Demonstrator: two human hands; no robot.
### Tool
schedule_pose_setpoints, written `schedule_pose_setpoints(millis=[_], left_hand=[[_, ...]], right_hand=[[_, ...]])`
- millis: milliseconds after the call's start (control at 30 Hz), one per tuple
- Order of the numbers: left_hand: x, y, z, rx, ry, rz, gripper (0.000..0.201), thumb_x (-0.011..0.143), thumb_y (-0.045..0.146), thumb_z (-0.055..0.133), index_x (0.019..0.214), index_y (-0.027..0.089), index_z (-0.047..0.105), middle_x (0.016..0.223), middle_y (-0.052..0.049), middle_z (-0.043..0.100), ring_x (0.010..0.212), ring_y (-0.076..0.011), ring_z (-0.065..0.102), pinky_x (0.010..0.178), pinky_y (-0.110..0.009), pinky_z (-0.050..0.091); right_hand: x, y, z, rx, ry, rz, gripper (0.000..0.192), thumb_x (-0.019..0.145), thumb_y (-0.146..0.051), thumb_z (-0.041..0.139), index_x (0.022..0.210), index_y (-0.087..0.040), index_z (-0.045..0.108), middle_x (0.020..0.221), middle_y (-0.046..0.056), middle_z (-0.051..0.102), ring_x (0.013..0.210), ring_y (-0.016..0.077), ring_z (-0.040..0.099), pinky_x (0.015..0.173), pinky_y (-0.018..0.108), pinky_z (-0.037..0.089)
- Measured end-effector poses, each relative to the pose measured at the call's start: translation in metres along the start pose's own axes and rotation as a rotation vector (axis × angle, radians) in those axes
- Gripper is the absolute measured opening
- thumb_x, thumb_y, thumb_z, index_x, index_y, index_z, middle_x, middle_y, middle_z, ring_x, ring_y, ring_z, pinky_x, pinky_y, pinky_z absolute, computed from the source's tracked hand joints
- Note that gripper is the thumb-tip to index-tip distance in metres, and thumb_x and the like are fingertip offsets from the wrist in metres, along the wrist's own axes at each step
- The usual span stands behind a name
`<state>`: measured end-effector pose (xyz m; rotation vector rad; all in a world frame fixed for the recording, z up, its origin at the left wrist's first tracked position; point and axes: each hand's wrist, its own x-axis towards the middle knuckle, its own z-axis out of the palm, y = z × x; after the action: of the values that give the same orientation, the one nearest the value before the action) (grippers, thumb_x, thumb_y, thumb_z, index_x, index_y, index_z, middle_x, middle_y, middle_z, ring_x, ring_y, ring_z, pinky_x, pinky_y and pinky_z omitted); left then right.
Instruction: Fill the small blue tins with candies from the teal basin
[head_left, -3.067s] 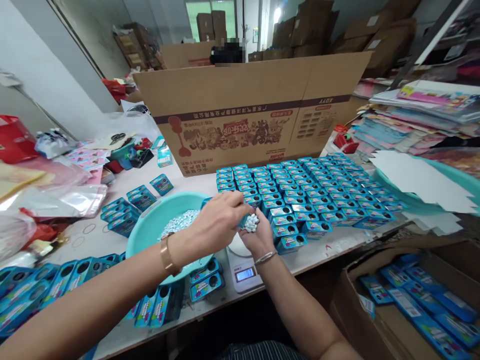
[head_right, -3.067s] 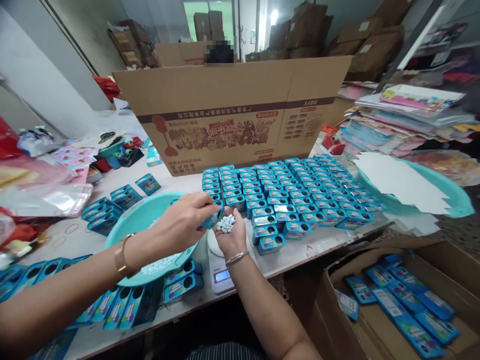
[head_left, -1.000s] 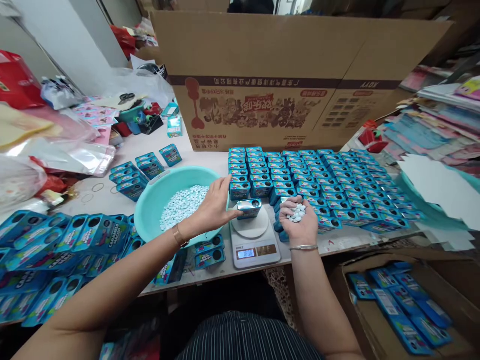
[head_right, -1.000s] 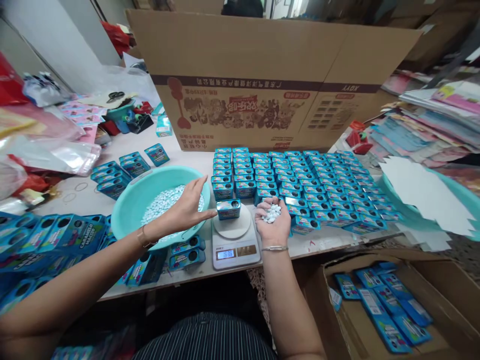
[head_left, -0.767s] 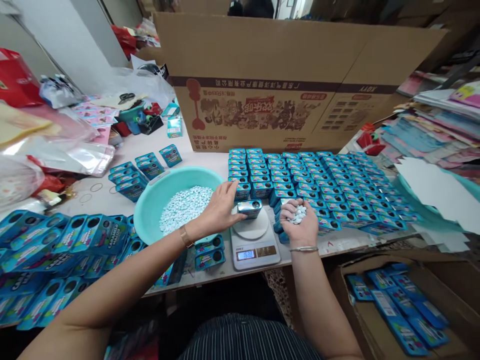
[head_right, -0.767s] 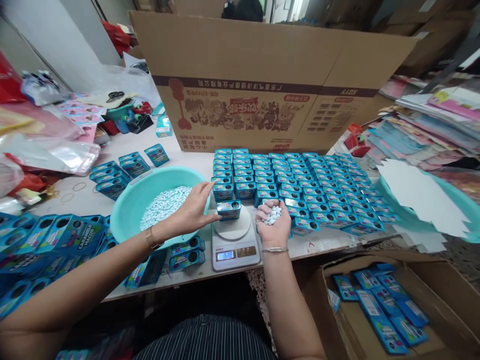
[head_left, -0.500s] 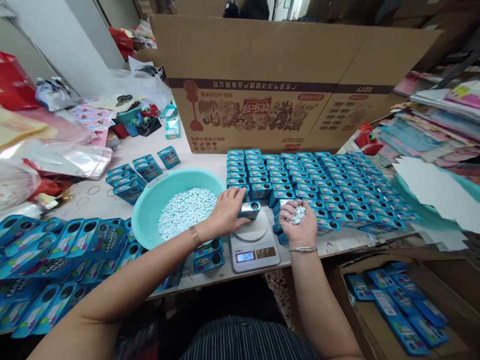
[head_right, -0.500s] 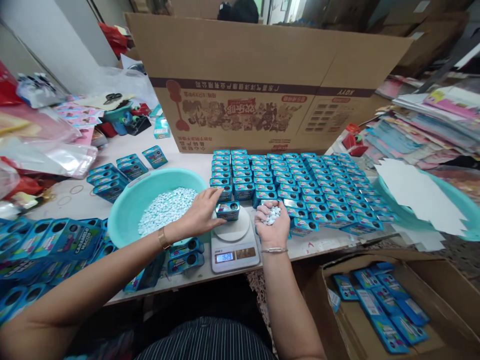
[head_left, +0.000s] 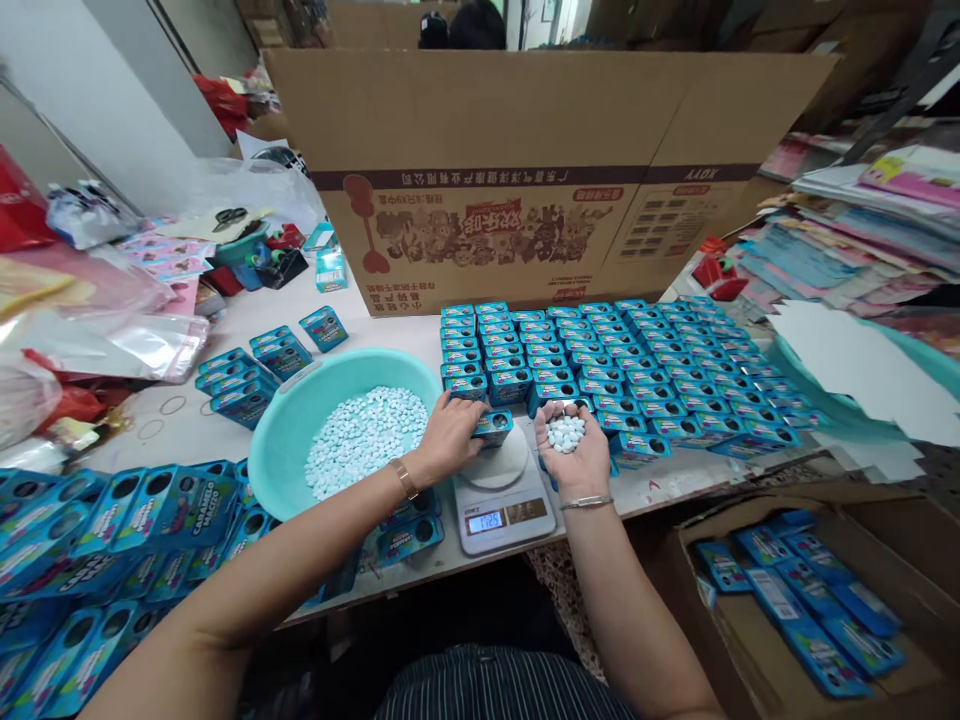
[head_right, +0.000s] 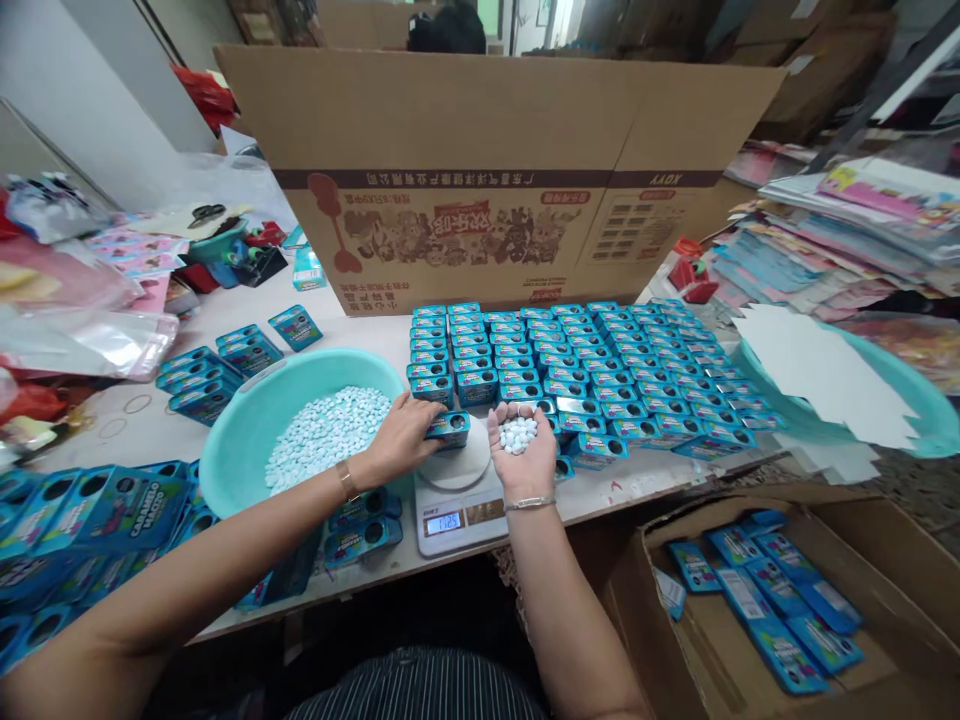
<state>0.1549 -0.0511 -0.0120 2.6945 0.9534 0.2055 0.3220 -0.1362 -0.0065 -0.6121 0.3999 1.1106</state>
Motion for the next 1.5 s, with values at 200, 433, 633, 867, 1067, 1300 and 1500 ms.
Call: schedule_pose_setpoints(millis=[200, 433, 633, 867, 1067, 1300, 1500], left_hand=[[-0.005, 0.016, -0.045, -0.263, 0.228, 0.015, 0.04, 0.07, 0.012, 0.063, 0.109, 0.02, 0.062, 0.103, -0.005, 0.058, 0.092, -0.0214, 0.061, 0.082, -0.035, 0.052], [0.0, 0.051, -0.087, 0.083, 0.134, 0.312, 0.03, 0.072, 0.009, 0.057, 0.099, 0.018, 0.066, 0.093, -0.007, 0.057, 0.087, -0.0213, 0.055, 0.075, -0.034, 0.048], [0.011, 0.06, -0.079, 0.238, -0.015, 0.347, 0.023, 0.078, 0.007, 0.052, 0.094, 0.017, 0.066, 0.091, -0.009, 0.056, 0.085, -0.0225, 0.052, 0.072, -0.036, 0.042], [0.011, 0.054, -0.083, 0.235, -0.019, 0.336, 0.027, 0.076, 0.006, 0.051, 0.094, 0.018, 0.067, 0.092, -0.009, 0.056, 0.085, -0.0231, 0.053, 0.071, -0.037, 0.044], [0.01, 0.038, -0.079, 0.009, 0.114, 0.141, 0.038, 0.07, 0.008, 0.057, 0.104, 0.021, 0.067, 0.099, -0.006, 0.06, 0.088, -0.0228, 0.06, 0.077, -0.036, 0.051], [0.01, 0.018, -0.039, -0.318, 0.213, -0.132, 0.037, 0.067, 0.022, 0.074, 0.103, 0.02, 0.067, 0.103, -0.005, 0.071, 0.096, -0.0262, 0.066, 0.089, -0.041, 0.051], [0.005, 0.014, -0.002, -0.178, 0.096, -0.165, 0.034, 0.069, 0.021, 0.073, 0.102, 0.018, 0.067, 0.103, -0.007, 0.072, 0.103, -0.0289, 0.064, 0.103, -0.047, 0.04]], right_hand=[[0.006, 0.012, -0.007, -0.024, -0.039, 0.02, 0.024, 0.091, -0.027, 0.049, 0.068, -0.02, 0.052, 0.068, 0.001, 0.068, 0.07, 0.0168, 0.07, 0.072, 0.04, 0.06], [0.006, 0.036, 0.0, 0.042, 0.025, 0.145, 0.028, 0.095, -0.027, 0.043, 0.072, -0.019, 0.057, 0.062, -0.001, 0.066, 0.057, 0.0144, 0.065, 0.065, 0.034, 0.057], [0.002, 0.041, 0.008, 0.005, 0.051, 0.179, 0.031, 0.096, -0.026, 0.04, 0.073, -0.019, 0.059, 0.059, -0.001, 0.066, 0.052, 0.0143, 0.063, 0.049, 0.025, 0.05], [0.005, 0.04, 0.006, 0.06, -0.004, 0.121, 0.028, 0.095, -0.025, 0.043, 0.073, -0.019, 0.059, 0.066, 0.0, 0.069, 0.059, 0.0136, 0.067, 0.055, 0.026, 0.055], [0.001, 0.026, 0.008, 0.062, 0.024, 0.117, 0.028, 0.095, -0.025, 0.043, 0.073, -0.019, 0.059, 0.068, 0.002, 0.069, 0.063, 0.0159, 0.068, 0.063, 0.036, 0.059], [-0.004, 0.0, 0.004, 0.059, 0.012, 0.057, 0.031, 0.094, -0.023, 0.041, 0.068, -0.018, 0.057, 0.068, 0.003, 0.069, 0.069, 0.016, 0.07, 0.065, 0.034, 0.06], [-0.005, -0.017, -0.001, 0.056, 0.038, -0.022, 0.029, 0.093, -0.022, 0.04, 0.07, -0.019, 0.056, 0.064, 0.0, 0.066, 0.066, 0.0141, 0.069, 0.062, 0.031, 0.059]])
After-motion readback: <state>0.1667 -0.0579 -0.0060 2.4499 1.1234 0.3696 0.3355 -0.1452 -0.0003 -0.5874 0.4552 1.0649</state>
